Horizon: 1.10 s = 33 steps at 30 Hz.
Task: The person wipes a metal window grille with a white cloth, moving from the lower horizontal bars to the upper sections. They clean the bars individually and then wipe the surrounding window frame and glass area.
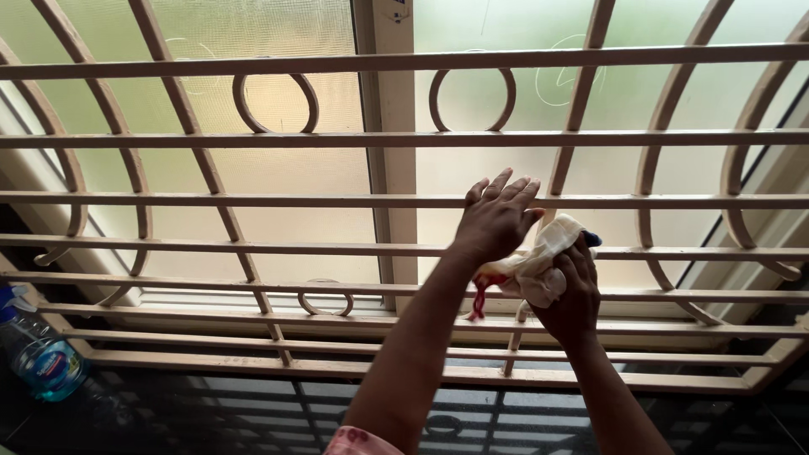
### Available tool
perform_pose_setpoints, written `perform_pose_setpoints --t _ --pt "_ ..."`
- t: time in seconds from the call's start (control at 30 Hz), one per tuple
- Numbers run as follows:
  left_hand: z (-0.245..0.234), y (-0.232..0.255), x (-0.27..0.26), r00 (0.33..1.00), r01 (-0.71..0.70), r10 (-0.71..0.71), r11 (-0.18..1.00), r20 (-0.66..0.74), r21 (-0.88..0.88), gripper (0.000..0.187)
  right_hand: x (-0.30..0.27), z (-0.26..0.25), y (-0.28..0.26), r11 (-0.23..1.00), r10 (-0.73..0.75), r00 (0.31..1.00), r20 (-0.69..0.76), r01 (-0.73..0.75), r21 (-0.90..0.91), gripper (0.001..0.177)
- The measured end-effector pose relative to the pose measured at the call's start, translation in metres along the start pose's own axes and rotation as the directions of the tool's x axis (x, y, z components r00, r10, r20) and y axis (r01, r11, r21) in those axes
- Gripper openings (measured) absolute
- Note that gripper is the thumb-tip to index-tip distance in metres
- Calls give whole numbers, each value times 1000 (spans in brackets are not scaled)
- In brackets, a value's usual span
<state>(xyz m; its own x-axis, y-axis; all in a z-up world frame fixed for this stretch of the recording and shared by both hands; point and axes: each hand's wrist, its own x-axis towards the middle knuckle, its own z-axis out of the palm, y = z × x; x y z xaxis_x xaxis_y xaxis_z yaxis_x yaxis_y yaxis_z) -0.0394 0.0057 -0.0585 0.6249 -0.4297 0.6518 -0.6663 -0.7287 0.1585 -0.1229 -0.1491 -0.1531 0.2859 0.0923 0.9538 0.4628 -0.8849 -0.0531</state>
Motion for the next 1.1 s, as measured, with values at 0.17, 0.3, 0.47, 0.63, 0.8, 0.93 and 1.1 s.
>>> perform_pose_setpoints --t 0.17,0.3,0.47,0.63,0.8,0.93,1.1 --pt "-6 -20 -17 992 -104 123 941 38 -323 66 -12 -7 18 704 339 917 209 -395 591 68" --pt "21 -25 -58 981 -194 153 852 -123 -487 56 -22 -1 19 227 319 866 385 -465 856 51" --pt "31 -22 -132 985 -121 50 884 -166 -452 62 -62 33 -19 -143 289 752 592 -578 803 55" --pt "0 -19 -152 945 318 -150 639 292 -700 60 -93 72 -38 -220 264 628 732 -699 680 58" --pt "-32 -38 -164 840 540 -397 681 369 -495 56 -104 98 -21 -83 206 486 849 -856 510 62" --pt "-53 -61 -174 870 457 -491 782 32 -423 53 -105 84 -8 184 353 592 725 -803 567 65" --pt "-71 -87 -162 942 298 -336 807 18 -511 64 -54 48 -28 38 560 612 559 -693 720 59"
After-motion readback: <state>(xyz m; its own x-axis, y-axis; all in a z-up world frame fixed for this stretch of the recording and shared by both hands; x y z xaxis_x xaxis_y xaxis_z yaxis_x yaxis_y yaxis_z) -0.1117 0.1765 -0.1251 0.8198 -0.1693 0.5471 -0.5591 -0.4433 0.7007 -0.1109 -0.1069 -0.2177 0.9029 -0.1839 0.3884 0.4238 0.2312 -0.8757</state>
